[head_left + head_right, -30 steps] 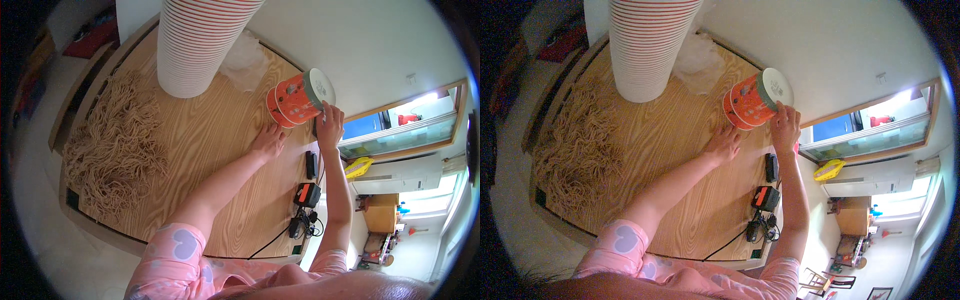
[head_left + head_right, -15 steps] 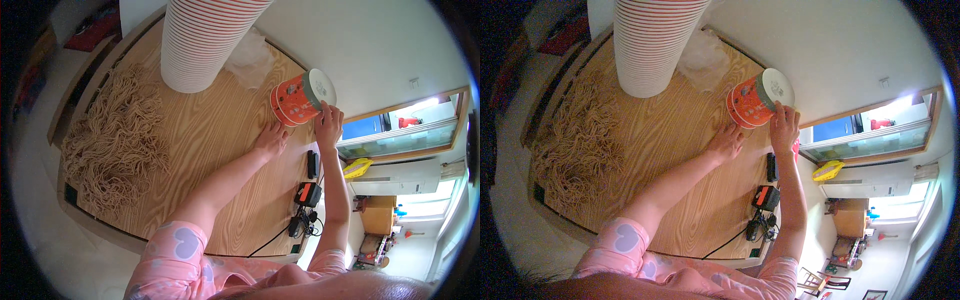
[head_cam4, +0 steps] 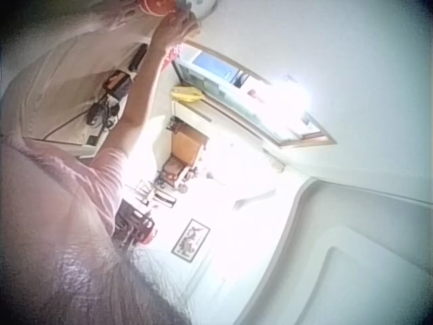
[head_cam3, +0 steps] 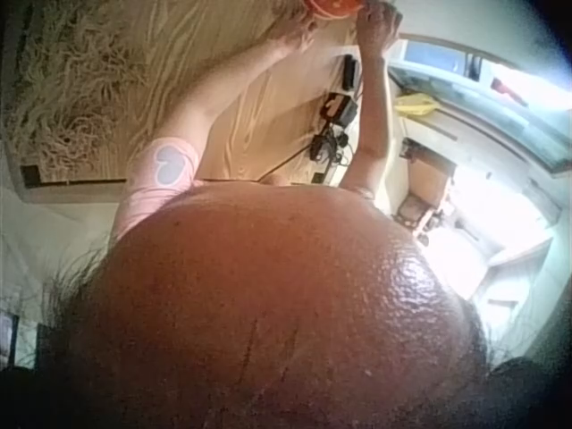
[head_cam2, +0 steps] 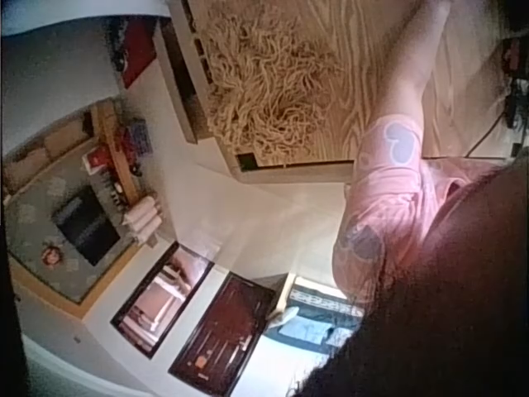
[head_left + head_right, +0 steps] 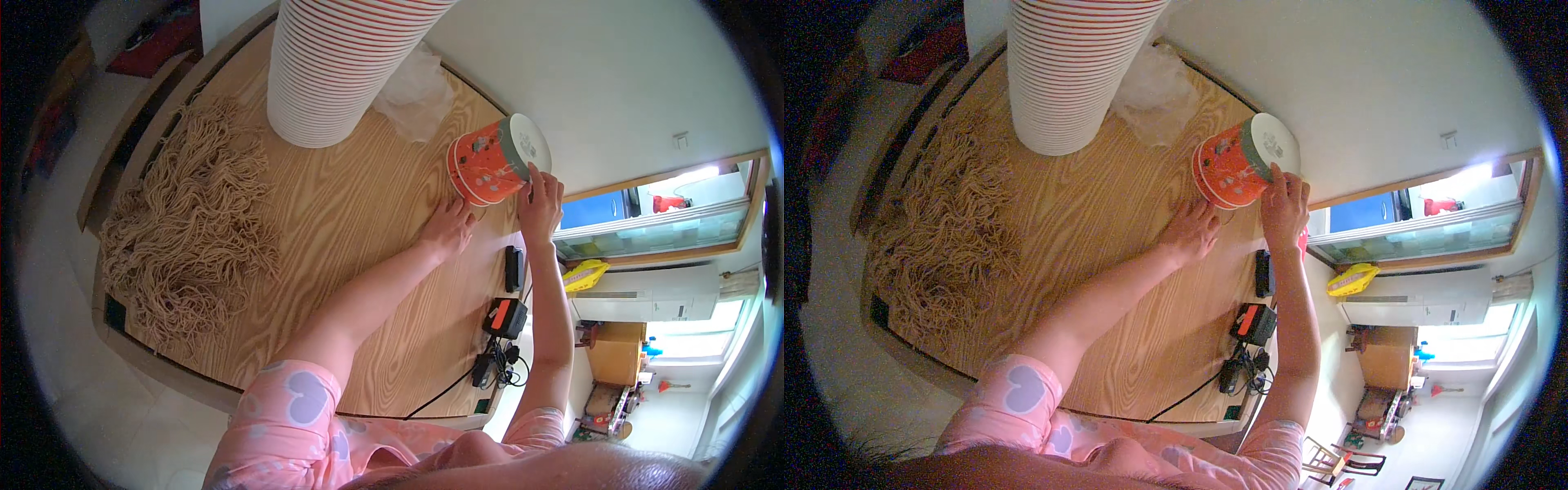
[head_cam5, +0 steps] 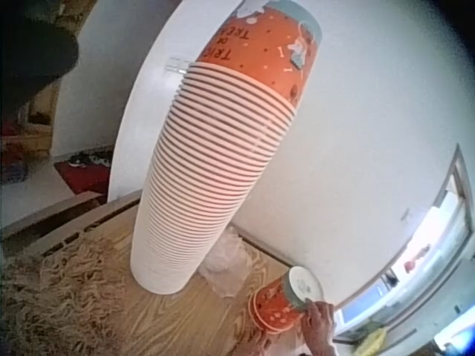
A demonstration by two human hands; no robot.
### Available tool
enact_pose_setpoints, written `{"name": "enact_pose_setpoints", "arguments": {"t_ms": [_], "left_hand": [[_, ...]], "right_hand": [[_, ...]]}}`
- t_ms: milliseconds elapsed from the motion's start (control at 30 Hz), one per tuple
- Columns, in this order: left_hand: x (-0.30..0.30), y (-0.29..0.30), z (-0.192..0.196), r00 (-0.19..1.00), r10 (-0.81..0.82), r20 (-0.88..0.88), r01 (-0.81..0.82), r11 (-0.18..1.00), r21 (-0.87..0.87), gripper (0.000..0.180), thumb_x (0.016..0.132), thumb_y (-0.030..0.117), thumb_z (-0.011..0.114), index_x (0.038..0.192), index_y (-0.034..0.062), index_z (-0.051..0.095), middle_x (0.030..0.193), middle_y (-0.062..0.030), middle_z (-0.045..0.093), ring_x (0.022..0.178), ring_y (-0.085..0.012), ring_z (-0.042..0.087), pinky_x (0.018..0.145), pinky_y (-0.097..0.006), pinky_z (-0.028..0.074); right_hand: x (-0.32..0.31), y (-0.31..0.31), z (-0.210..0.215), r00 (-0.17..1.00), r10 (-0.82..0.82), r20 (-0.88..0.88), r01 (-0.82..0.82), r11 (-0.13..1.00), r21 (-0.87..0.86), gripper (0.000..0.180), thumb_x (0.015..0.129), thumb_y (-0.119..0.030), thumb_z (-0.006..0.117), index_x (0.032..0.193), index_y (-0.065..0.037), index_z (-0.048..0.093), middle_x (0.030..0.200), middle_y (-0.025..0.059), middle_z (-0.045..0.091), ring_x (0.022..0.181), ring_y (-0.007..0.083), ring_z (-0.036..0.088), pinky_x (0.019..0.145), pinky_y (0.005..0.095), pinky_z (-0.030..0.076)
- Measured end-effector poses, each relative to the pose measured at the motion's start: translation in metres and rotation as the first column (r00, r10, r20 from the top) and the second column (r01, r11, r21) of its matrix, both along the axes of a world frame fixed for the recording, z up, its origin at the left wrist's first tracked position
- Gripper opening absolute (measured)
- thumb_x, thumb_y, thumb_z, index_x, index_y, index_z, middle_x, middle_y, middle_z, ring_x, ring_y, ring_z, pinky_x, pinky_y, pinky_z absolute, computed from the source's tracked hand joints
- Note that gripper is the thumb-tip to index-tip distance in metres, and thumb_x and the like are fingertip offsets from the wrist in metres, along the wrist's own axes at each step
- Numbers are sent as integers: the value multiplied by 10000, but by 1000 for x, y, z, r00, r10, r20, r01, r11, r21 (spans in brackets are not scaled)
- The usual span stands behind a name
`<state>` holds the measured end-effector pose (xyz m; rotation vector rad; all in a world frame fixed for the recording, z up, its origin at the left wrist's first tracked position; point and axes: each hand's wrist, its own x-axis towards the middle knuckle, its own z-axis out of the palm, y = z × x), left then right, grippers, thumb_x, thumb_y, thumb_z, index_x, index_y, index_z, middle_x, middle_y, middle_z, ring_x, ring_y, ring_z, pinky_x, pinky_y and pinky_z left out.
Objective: Attaching plastic handles to paper buckets manually.
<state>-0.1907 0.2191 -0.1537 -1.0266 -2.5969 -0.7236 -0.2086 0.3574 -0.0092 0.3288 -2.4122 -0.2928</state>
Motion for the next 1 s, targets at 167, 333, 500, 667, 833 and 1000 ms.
{"name": "enact_pose_setpoints", "arguments": {"t_ms": [167,333,500,667,833,1000], "left_hand": [[1,0,0,1000,0,10,0,1000,5,410,855,324,481,1147,40,528,1278,-182,449,1200,-323,392,990,-529,294],[0,1,0,1000,0,-7,-1,999,-32,421,857,327,479,1163,41,521,1280,-178,450,1209,-320,385,992,-523,295],[-1,2,-3,1000,8,-10,-8,999,-33,426,858,333,479,1165,41,519,1291,-176,443,1213,-322,383,996,-516,295],[-1,3,-2,1000,8,-11,-9,999,-49,417,857,334,476,1157,49,527,1308,-181,431,1217,-329,389,995,-519,295],[-1,4,-5,999,28,-44,-29,999,-23,402,852,335,482,1129,51,549,1292,-185,443,1207,-331,399,992,-516,299],[-1,4,-5,999,25,-45,-24,1000,11,394,846,334,487,1110,51,558,1270,-189,459,1194,-327,411,990,-512,302]], "right_hand": [[-1,1,-3,1000,12,2,-13,1000,14,367,790,-87,580,1151,-152,578,973,60,554,891,258,553,669,384,514],[1,1,-3,1000,12,26,-12,1000,-4,365,796,-89,575,1156,-151,575,977,65,550,892,261,552,678,386,510],[0,1,-5,999,14,32,-14,1000,8,359,799,-90,577,1155,-141,574,977,72,549,892,267,551,700,392,502],[1,2,-6,998,22,61,-20,1000,-24,353,802,-86,578,1153,-129,573,974,86,550,895,276,549,721,395,492],[0,4,-8,997,34,71,-33,999,-20,361,800,-80,580,1158,-125,566,977,94,550,903,281,546,733,399,484],[-1,6,-9,996,50,68,-49,999,-18,373,787,-72,584,1156,-123,561,986,96,549,914,284,544,735,401,484]]}}
